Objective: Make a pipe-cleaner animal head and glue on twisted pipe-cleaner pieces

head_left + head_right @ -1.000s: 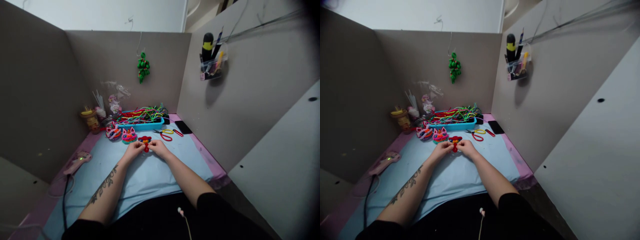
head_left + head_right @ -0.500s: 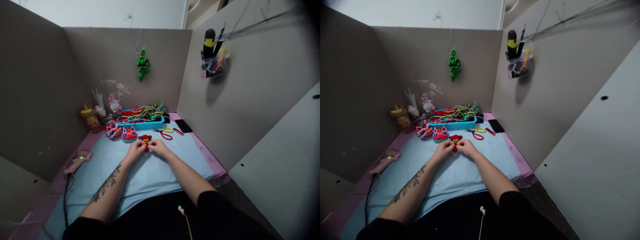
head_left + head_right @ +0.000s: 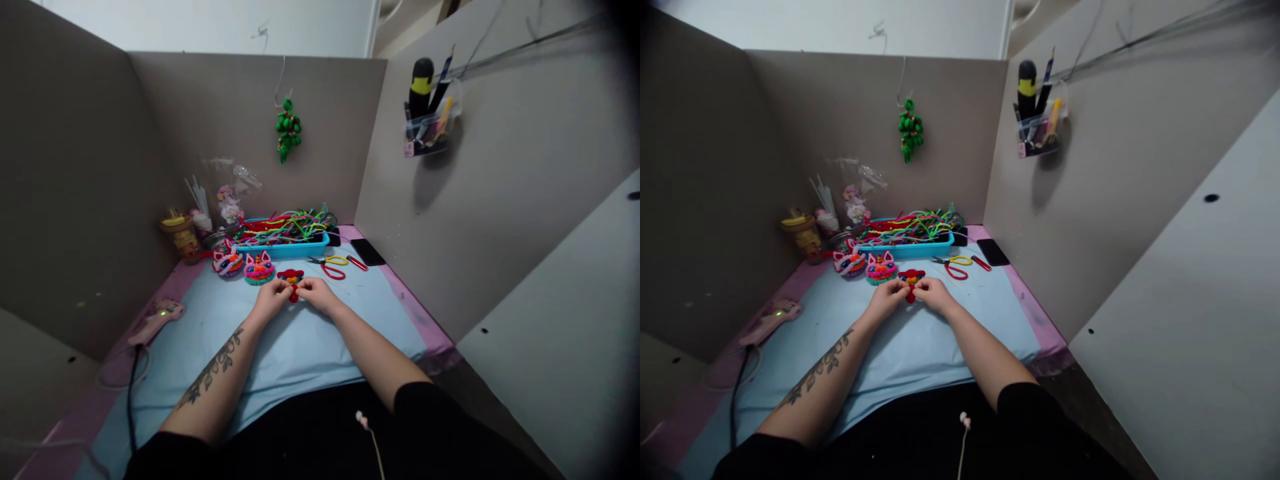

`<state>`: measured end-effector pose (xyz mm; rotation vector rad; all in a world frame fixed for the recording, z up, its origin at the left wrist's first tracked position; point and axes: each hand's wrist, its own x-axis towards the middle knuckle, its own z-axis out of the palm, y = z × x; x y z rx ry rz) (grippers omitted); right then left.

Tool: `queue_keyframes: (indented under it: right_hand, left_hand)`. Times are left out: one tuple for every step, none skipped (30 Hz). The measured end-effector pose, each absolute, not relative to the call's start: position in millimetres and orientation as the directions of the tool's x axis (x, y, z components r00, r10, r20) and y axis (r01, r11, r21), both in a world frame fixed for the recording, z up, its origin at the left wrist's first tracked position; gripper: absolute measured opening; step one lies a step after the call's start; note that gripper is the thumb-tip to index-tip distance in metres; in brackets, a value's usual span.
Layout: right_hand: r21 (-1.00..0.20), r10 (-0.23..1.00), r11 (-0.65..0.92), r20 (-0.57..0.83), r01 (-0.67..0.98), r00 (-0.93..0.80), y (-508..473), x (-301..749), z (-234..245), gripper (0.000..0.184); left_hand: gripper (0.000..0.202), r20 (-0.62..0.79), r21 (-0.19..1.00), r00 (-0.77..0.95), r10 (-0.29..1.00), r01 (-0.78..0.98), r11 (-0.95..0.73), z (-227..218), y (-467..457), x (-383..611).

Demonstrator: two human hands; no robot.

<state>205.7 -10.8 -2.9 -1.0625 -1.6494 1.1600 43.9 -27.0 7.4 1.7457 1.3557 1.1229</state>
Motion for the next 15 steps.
queue_keyframes:
  right_hand:
    - [-0.962, 0.944, 0.211, 0.155, 0.171, -0.292, -10.9, 205.7, -2.6, 0.012]
    - [-0.963, 0.944, 0.208, 0.152, 0.17, -0.292, -11.1, 205.7, -2.4, 0.012]
    - [-0.964, 0.945, 0.204, 0.149, 0.169, -0.292, -11.3, 205.7, -2.3, 0.011]
    - [-0.965, 0.945, 0.2, 0.144, 0.171, -0.294, -11.5, 205.6, -2.4, 0.011]
    - [-0.965, 0.945, 0.196, 0.139, 0.175, -0.295, -11.7, 205.5, -2.5, 0.011]
    - [-0.964, 0.946, 0.194, 0.135, 0.18, -0.296, -11.9, 205.5, -2.6, 0.01]
    - [-0.963, 0.946, 0.194, 0.133, 0.186, -0.297, -12.1, 205.5, -2.7, 0.01]
    - [-0.962, 0.945, 0.195, 0.133, 0.19, -0.299, -12.2, 205.4, -2.9, 0.01]
    - [-0.962, 0.944, 0.197, 0.133, 0.189, -0.303, -12.3, 205.4, -2.9, 0.01]
    - [-0.963, 0.943, 0.197, 0.135, 0.183, -0.306, -12.3, 205.4, -2.9, 0.01]
    - [-0.965, 0.942, 0.197, 0.138, 0.171, -0.307, -12.2, 205.5, -2.7, 0.01]
    - [-0.968, 0.941, 0.197, 0.142, 0.157, -0.307, -12.0, 205.6, -2.3, 0.011]
    - [-0.97, 0.942, 0.196, 0.146, 0.142, -0.302, -11.8, 205.8, -1.8, 0.011]
    - [-0.972, 0.944, 0.194, 0.15, 0.128, -0.293, -11.4, 206.1, -1.1, 0.012]
    - [-0.974, 0.947, 0.192, 0.153, 0.117, -0.282, -11.0, 206.6, -0.4, 0.012]
  left_hand:
    - [0.019, 0.244, 0.871, 0.098, 0.965, 0.415, -0.263, 8.2, -27.6, 44.1]
    - [0.018, 0.253, 0.865, 0.096, 0.963, 0.422, -0.27, 8.9, -28.2, 44.6]
    - [0.017, 0.26, 0.86, 0.095, 0.961, 0.43, -0.275, 9.5, -28.8, 45.4]
    - [0.016, 0.265, 0.855, 0.095, 0.96, 0.438, -0.279, 10.0, -29.2, 46.3]
    - [0.015, 0.266, 0.852, 0.093, 0.96, 0.444, -0.279, 10.3, -29.7, 47.3]
    - [0.013, 0.261, 0.852, 0.091, 0.961, 0.446, -0.274, 10.4, -30.0, 48.3]
    - [0.013, 0.249, 0.857, 0.088, 0.964, 0.443, -0.262, 10.2, -30.3, 49.4]
    - [0.012, 0.228, 0.869, 0.087, 0.97, 0.43, -0.243, 9.9, -30.5, 50.3]
    - [0.012, 0.199, 0.887, 0.089, 0.976, 0.406, -0.218, 9.5, -30.6, 51.0]
    - [0.013, 0.165, 0.909, 0.094, 0.982, 0.372, -0.189, 9.0, -30.6, 51.4]
    - [0.015, 0.134, 0.931, 0.099, 0.986, 0.328, -0.159, 8.5, -30.5, 51.5]
    - [0.016, 0.108, 0.951, 0.106, 0.989, 0.278, -0.133, 8.1, -30.4, 51.3]
    - [0.018, 0.087, 0.968, 0.109, 0.99, 0.227, -0.11, 7.9, -30.1, 50.8]
    - [0.021, 0.071, 0.979, 0.108, 0.992, 0.181, -0.09, 8.0, -29.8, 49.9]
    - [0.025, 0.058, 0.987, 0.104, 0.993, 0.142, -0.072, 8.4, -29.4, 48.7]
